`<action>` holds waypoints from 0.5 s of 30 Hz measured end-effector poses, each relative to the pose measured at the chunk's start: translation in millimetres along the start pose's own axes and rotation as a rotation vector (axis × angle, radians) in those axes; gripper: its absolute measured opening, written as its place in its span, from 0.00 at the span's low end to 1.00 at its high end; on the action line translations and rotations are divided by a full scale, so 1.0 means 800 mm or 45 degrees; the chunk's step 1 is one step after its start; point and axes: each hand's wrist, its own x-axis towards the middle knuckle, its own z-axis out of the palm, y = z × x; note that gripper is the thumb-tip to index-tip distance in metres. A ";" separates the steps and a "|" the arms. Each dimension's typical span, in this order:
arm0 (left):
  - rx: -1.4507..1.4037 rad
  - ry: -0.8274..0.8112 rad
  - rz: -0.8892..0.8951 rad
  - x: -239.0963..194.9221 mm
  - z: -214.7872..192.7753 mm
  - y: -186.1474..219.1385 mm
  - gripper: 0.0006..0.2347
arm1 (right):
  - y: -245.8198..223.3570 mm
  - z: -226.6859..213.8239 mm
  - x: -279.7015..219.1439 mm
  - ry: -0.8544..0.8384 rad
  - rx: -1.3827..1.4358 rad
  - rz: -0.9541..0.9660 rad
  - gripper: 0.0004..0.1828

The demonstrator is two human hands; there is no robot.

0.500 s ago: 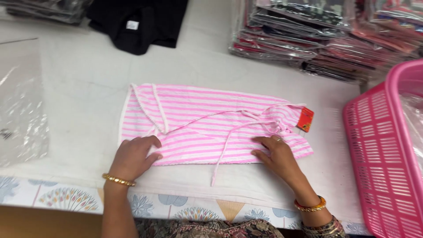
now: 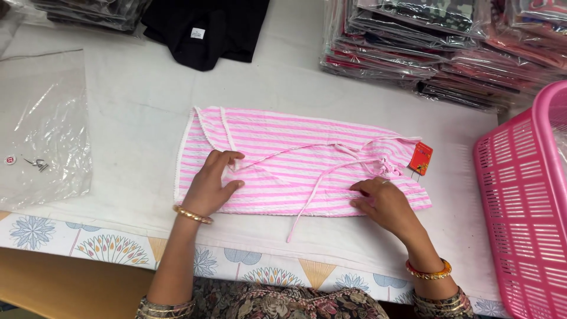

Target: The person folds a camouflage-patterned garment and a pink-and-white striped garment on a table. They then place each folded item into a clear plastic bag and stack the packaged items on the table.

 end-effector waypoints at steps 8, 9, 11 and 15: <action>-0.120 -0.138 0.181 -0.042 -0.026 0.049 0.25 | 0.021 -0.002 -0.014 -0.067 0.073 -0.142 0.13; -0.091 -0.049 0.263 -0.039 -0.034 0.050 0.24 | 0.021 -0.005 -0.010 -0.043 0.068 -0.151 0.13; -0.065 0.042 0.353 -0.023 -0.046 0.051 0.23 | 0.019 -0.010 0.003 -0.014 0.059 -0.157 0.12; 0.193 0.056 0.116 0.022 -0.038 0.022 0.23 | 0.006 -0.017 0.032 -0.015 -0.055 -0.036 0.12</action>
